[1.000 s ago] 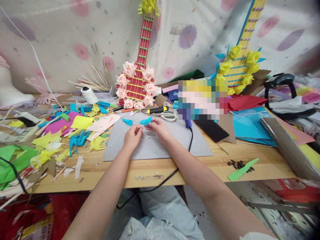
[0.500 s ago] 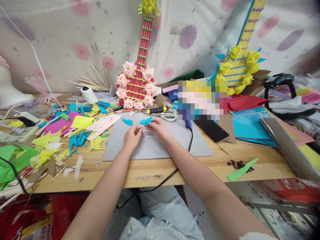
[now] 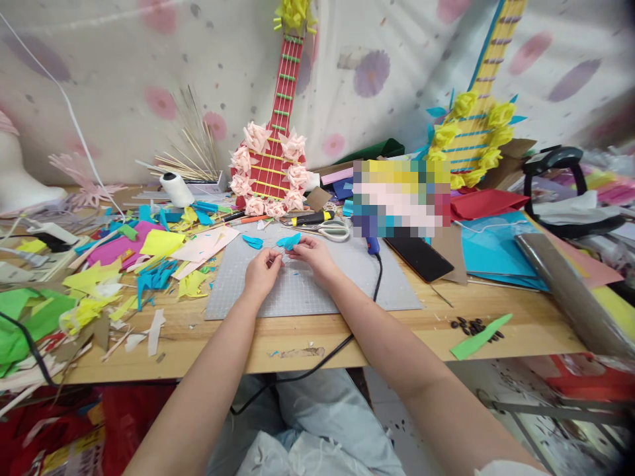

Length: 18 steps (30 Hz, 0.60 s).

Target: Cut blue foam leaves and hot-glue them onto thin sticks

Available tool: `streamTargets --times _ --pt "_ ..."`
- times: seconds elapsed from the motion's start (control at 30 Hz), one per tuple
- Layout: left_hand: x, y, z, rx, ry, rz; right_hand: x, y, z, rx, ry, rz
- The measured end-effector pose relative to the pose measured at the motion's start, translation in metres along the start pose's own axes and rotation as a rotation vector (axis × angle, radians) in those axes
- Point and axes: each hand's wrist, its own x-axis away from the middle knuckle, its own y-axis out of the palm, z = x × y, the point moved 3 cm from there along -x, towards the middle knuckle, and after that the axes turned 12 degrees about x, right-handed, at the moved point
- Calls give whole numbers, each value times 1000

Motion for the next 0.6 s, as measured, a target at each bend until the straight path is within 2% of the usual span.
streamTargets --times 0.4,0.6 --pt "1 -1 2 76 -13 18 3 -2 -8 31 13 13" --pt "-1 -4 6 296 -49 66 -3 -26 -15 20 -58 232"
